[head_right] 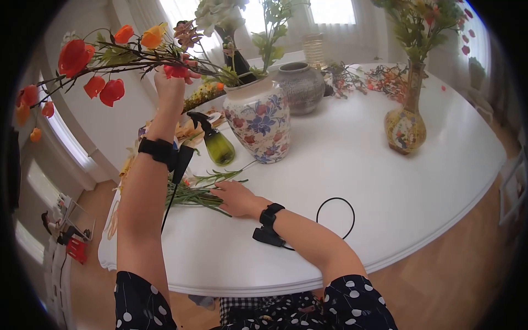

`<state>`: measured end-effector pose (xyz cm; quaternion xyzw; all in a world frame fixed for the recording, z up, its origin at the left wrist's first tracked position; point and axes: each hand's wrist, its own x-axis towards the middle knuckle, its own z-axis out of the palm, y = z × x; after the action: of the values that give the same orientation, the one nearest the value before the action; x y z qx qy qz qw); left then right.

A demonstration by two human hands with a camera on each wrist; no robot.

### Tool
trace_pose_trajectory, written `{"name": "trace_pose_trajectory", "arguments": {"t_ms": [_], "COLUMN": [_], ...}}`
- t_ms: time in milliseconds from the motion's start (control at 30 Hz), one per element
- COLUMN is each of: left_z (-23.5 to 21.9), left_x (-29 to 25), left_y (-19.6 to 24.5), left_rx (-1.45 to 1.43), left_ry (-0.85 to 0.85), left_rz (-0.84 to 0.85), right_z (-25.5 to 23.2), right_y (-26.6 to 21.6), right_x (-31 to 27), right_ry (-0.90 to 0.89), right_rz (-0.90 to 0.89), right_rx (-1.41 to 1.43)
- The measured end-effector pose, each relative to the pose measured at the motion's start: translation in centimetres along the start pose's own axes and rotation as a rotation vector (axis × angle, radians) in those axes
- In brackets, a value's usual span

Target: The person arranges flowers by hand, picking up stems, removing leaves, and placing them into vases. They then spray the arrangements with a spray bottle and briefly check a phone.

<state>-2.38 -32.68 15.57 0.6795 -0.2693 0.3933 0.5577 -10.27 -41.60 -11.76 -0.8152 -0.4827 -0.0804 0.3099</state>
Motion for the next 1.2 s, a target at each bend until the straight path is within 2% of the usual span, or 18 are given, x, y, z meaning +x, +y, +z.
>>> {"name": "trace_pose_trajectory", "arguments": {"t_ms": [133,200,267,333,400,500,633,733,833,900,967,1000,1067,1133,1200], "left_z": [2.3,2.7,3.2,4.0,4.2,4.3,3.6,3.6,3.0,2.5,1.9,1.4,0.2,-2.3,-4.4], "left_x": [-0.1,0.4,0.4,-0.1,-1.1,-1.6,-2.2,-3.9,-5.8,-7.8,-10.3,-11.6,-14.5,-18.5,-20.4], "left_y": [-0.8,-2.2,-2.9,-3.3,-3.4,-3.0,-3.5,-3.3,-2.9,-2.7,-2.3,-2.2,-3.0,-3.4,-3.8], "left_rx": [0.033,0.016,0.2,0.306,0.449,0.507,0.433,0.313,0.219,-0.026,-0.104,-0.184,-0.238,-0.362,-0.386], "left_ry": [-0.066,-0.132,-0.257,-0.3,-0.543,-0.576,-0.571,-0.471,-0.36,-0.178,-0.103,-0.038,0.04,0.246,0.341], "left_rz": [-0.125,-0.113,-0.202,-0.184,-0.245,-0.338,-0.347,-0.271,-0.362,-0.427,-0.478,-0.524,-0.59,-0.751,-0.801], "right_z": [0.3,0.5,0.7,0.7,0.7,0.9,1.0,0.6,-0.4,-0.4,0.7,0.7,0.6,0.2,-0.4], "right_y": [0.3,0.4,0.6,0.5,0.5,0.7,0.7,0.4,-0.3,-0.1,0.9,0.9,0.9,0.5,-0.1], "right_x": [0.0,0.0,0.0,0.0,0.1,0.1,0.1,0.1,0.0,0.2,0.5,0.5,0.4,0.5,0.5], "right_ry": [-0.048,-0.057,-0.056,-0.058,-0.062,-0.056,-0.057,-0.062,-0.107,-0.155,-0.091,-0.121,-0.015,0.002,0.022], "right_rz": [0.015,0.021,0.032,0.036,0.041,0.026,0.032,0.041,0.06,0.069,0.017,0.008,-0.056,-0.063,-0.076], "right_rx": [0.003,0.014,0.014,0.009,0.004,-0.005,-0.001,0.004,0.01,0.017,0.108,0.113,0.059,0.052,0.07]}}
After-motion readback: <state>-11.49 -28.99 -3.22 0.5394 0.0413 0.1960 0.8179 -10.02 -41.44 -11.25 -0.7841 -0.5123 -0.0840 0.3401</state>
